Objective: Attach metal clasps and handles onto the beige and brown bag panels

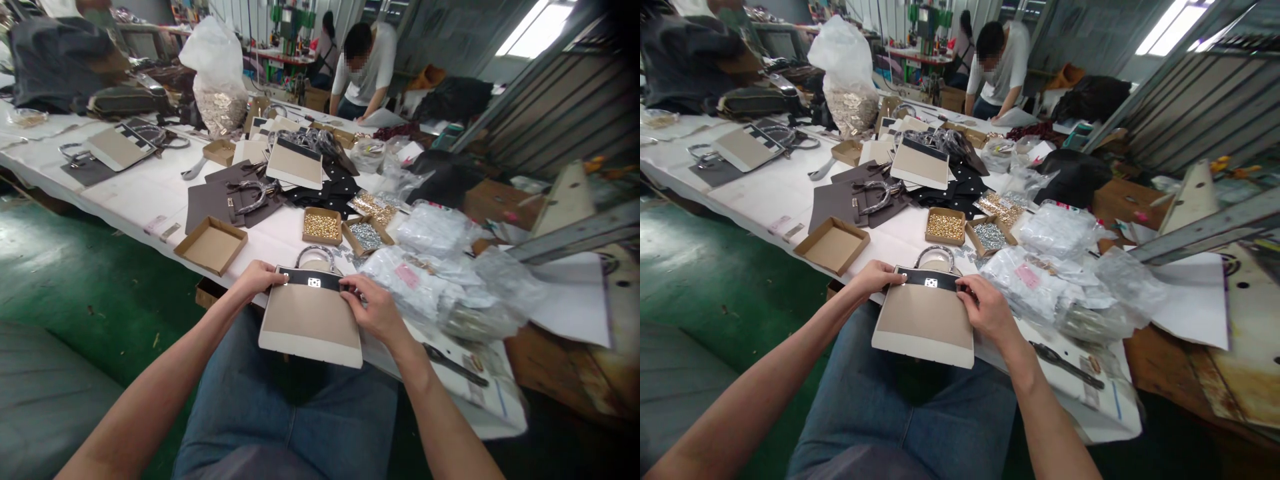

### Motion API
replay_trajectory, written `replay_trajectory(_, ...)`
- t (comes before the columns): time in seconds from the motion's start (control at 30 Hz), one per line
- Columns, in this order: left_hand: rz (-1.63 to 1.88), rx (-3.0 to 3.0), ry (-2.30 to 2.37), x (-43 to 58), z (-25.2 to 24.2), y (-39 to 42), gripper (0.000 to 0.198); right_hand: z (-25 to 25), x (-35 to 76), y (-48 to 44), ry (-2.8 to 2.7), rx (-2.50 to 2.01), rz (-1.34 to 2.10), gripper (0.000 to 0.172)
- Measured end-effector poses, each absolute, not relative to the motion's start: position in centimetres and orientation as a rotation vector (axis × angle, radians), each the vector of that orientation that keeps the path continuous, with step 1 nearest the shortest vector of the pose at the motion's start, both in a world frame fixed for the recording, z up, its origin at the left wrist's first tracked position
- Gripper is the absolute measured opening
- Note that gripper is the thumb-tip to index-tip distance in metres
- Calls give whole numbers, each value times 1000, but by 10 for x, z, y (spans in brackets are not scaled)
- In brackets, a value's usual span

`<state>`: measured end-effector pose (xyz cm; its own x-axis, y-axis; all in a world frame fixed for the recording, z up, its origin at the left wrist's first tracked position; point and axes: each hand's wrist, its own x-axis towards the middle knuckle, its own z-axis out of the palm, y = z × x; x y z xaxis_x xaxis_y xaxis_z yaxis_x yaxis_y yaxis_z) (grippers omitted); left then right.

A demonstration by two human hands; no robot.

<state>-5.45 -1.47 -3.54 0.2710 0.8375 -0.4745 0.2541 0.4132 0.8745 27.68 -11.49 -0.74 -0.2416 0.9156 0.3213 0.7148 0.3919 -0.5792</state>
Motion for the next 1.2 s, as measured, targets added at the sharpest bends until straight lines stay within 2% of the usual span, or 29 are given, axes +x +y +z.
replay_trajectory(0.23,515,1114,1292,-54,-27,-16,33,-13,275,-116,-2023,-1364,378,22)
replay_trajectory(0.9,510,1166,1310,-56,-39,-14,42,-31,268,-130,-1902,-1361,281,25)
replay_trajectory(1.2,508,1172,1275,-58,-44,-13,45,-31,270,-130,-1822,-1368,352,24)
